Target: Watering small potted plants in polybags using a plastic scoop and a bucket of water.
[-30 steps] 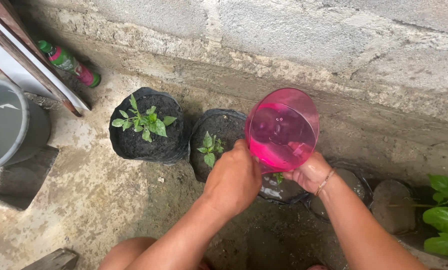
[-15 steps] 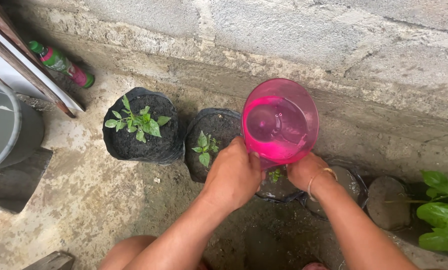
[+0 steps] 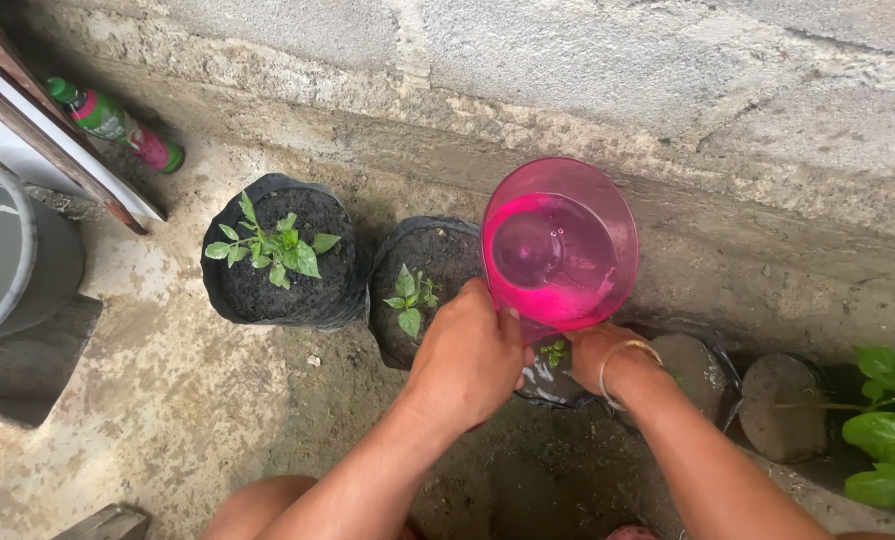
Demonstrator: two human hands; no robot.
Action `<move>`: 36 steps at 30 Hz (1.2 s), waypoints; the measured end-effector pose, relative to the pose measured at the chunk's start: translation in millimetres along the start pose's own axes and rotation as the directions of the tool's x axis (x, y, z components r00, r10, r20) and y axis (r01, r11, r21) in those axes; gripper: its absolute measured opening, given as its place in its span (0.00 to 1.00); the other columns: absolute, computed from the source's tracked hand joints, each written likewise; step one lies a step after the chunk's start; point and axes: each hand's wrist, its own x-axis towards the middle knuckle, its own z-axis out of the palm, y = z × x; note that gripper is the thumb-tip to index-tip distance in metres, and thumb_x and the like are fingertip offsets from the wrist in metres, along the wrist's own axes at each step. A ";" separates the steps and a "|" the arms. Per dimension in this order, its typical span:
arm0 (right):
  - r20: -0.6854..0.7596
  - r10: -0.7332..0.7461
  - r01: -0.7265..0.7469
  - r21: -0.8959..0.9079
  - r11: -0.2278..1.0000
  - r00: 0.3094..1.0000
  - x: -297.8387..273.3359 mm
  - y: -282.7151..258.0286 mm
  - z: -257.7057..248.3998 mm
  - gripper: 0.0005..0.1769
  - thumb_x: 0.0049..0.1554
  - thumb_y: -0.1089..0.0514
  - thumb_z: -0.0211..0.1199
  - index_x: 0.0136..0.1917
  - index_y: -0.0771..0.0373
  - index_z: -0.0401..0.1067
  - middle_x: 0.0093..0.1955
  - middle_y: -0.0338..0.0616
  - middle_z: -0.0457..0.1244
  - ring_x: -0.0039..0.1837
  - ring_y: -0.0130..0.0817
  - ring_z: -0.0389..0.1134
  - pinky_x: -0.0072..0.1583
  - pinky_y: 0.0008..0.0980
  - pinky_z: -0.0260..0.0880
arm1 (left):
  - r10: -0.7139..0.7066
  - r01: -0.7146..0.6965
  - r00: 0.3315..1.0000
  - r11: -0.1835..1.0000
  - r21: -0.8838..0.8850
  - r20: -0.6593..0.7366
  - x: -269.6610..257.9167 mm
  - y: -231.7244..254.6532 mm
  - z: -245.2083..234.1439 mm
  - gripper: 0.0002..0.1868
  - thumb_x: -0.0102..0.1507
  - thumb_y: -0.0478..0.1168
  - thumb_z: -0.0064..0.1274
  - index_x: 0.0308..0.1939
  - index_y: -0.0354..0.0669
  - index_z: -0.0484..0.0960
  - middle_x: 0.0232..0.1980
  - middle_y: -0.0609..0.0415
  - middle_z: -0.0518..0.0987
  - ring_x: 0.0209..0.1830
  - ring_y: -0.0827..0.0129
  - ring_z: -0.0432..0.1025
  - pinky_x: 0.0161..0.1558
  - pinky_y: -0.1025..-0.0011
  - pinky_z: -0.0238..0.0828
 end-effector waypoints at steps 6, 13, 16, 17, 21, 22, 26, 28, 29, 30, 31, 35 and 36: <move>0.127 0.004 0.000 -0.034 0.999 0.992 13.7 11.3 -6.5 0.25 0.55 0.60 0.53 0.66 0.53 0.72 0.67 0.51 0.66 0.70 0.46 0.66 0.70 0.41 0.66 | 0.068 -0.064 0.997 0.994 0.084 -0.048 6.4 -15.2 2.1 0.11 0.68 0.39 0.43 0.42 0.31 0.72 0.25 0.47 0.83 0.25 0.64 0.80 0.36 0.64 0.77; -0.112 -0.029 0.040 0.095 0.995 0.993 17.1 21.2 -20.0 0.17 0.56 0.57 0.56 0.57 0.58 0.78 0.61 0.54 0.69 0.64 0.51 0.69 0.66 0.44 0.69 | -0.008 0.008 1.000 1.000 -0.013 0.002 -1.2 -2.5 -8.8 0.11 0.68 0.38 0.40 0.43 0.31 0.71 0.27 0.49 0.83 0.23 0.65 0.80 0.32 0.64 0.78; -0.087 -0.065 0.070 0.054 0.996 0.994 24.0 23.4 -11.1 0.18 0.54 0.56 0.57 0.57 0.58 0.78 0.60 0.54 0.69 0.63 0.51 0.70 0.66 0.44 0.69 | -0.082 0.083 0.996 0.995 -0.056 0.019 -1.3 1.1 -10.8 0.11 0.68 0.40 0.40 0.43 0.31 0.71 0.27 0.49 0.83 0.22 0.64 0.79 0.30 0.62 0.78; -0.045 -0.039 0.042 0.065 0.997 0.998 27.1 23.9 -5.1 0.18 0.54 0.55 0.58 0.56 0.59 0.78 0.61 0.54 0.69 0.64 0.50 0.70 0.66 0.43 0.69 | -0.050 0.050 0.999 0.998 -0.032 0.011 0.0 -1.4 -9.9 0.12 0.68 0.39 0.41 0.43 0.31 0.71 0.27 0.48 0.83 0.22 0.64 0.79 0.31 0.62 0.78; 0.114 -0.017 0.022 -0.041 0.999 0.993 34.9 24.7 10.7 0.20 0.55 0.51 0.58 0.58 0.60 0.77 0.62 0.56 0.67 0.65 0.48 0.69 0.68 0.42 0.68 | -0.090 0.091 0.995 0.996 -0.009 0.045 -0.9 3.8 -12.6 0.11 0.67 0.39 0.43 0.44 0.32 0.71 0.28 0.49 0.83 0.24 0.63 0.80 0.32 0.62 0.78; 0.117 -0.019 0.024 -0.041 0.999 0.993 31.4 21.4 8.0 0.20 0.55 0.51 0.58 0.58 0.60 0.77 0.62 0.56 0.67 0.65 0.48 0.69 0.68 0.42 0.68 | -0.093 0.094 0.995 0.996 -0.010 0.045 0.1 1.1 -11.8 0.11 0.67 0.39 0.43 0.44 0.32 0.71 0.28 0.49 0.83 0.24 0.63 0.80 0.32 0.62 0.78; 0.087 -0.032 0.031 0.007 0.999 0.996 23.6 17.3 0.9 0.24 0.53 0.52 0.58 0.61 0.59 0.75 0.62 0.56 0.67 0.66 0.49 0.69 0.67 0.42 0.69 | -0.018 0.017 1.000 1.000 0.016 0.019 1.6 -4.1 -9.0 0.11 0.68 0.39 0.41 0.44 0.31 0.72 0.27 0.49 0.83 0.25 0.63 0.80 0.34 0.64 0.78; 0.062 -0.042 0.040 0.035 0.999 0.997 27.3 20.4 3.6 0.25 0.52 0.51 0.59 0.61 0.60 0.75 0.63 0.56 0.67 0.66 0.49 0.69 0.67 0.42 0.69 | -0.008 0.008 1.000 1.000 0.018 0.016 1.2 -3.7 -8.6 0.11 0.68 0.39 0.41 0.44 0.31 0.72 0.27 0.49 0.83 0.24 0.64 0.80 0.34 0.64 0.78; 0.097 -0.041 0.042 -0.014 0.999 0.994 31.3 23.1 6.9 0.24 0.53 0.51 0.59 0.61 0.61 0.76 0.62 0.56 0.67 0.65 0.48 0.69 0.67 0.42 0.69 | -0.016 0.016 1.000 1.000 0.018 0.015 1.0 -3.7 -8.2 0.12 0.68 0.39 0.42 0.44 0.31 0.72 0.27 0.48 0.83 0.24 0.63 0.80 0.34 0.63 0.78; 0.132 -0.037 0.046 -0.062 0.997 0.991 35.3 25.7 10.3 0.24 0.54 0.51 0.58 0.60 0.63 0.76 0.62 0.56 0.68 0.65 0.48 0.70 0.68 0.41 0.69 | -0.025 0.024 1.000 1.000 0.018 0.014 0.7 -3.7 -7.8 0.12 0.68 0.40 0.42 0.44 0.31 0.72 0.27 0.47 0.83 0.24 0.62 0.80 0.33 0.63 0.78; 0.131 -0.037 0.045 -0.062 0.997 0.991 34.8 26.3 11.5 0.24 0.54 0.51 0.58 0.60 0.63 0.76 0.62 0.56 0.68 0.65 0.48 0.70 0.68 0.41 0.69 | -0.023 0.023 1.000 1.000 0.018 0.014 0.5 -4.7 -7.3 0.12 0.68 0.40 0.42 0.44 0.31 0.72 0.27 0.47 0.83 0.24 0.62 0.80 0.33 0.63 0.78; 0.133 -0.053 0.065 -0.089 0.994 0.990 28.2 24.7 11.4 0.23 0.54 0.52 0.57 0.60 0.61 0.76 0.62 0.56 0.68 0.65 0.50 0.69 0.67 0.43 0.69 | -0.009 0.009 1.000 1.000 -0.005 0.010 -2.7 -4.5 -5.8 0.11 0.67 0.38 0.41 0.44 0.31 0.72 0.27 0.47 0.83 0.23 0.62 0.80 0.32 0.63 0.78; 0.126 -0.045 0.057 -0.091 0.994 0.991 25.4 24.0 9.8 0.22 0.54 0.53 0.56 0.60 0.61 0.76 0.61 0.57 0.68 0.65 0.50 0.70 0.67 0.44 0.69 | -0.021 0.021 1.000 1.000 -0.009 0.015 -3.5 -3.1 -5.3 0.11 0.67 0.38 0.41 0.44 0.31 0.71 0.27 0.48 0.84 0.23 0.62 0.80 0.32 0.63 0.79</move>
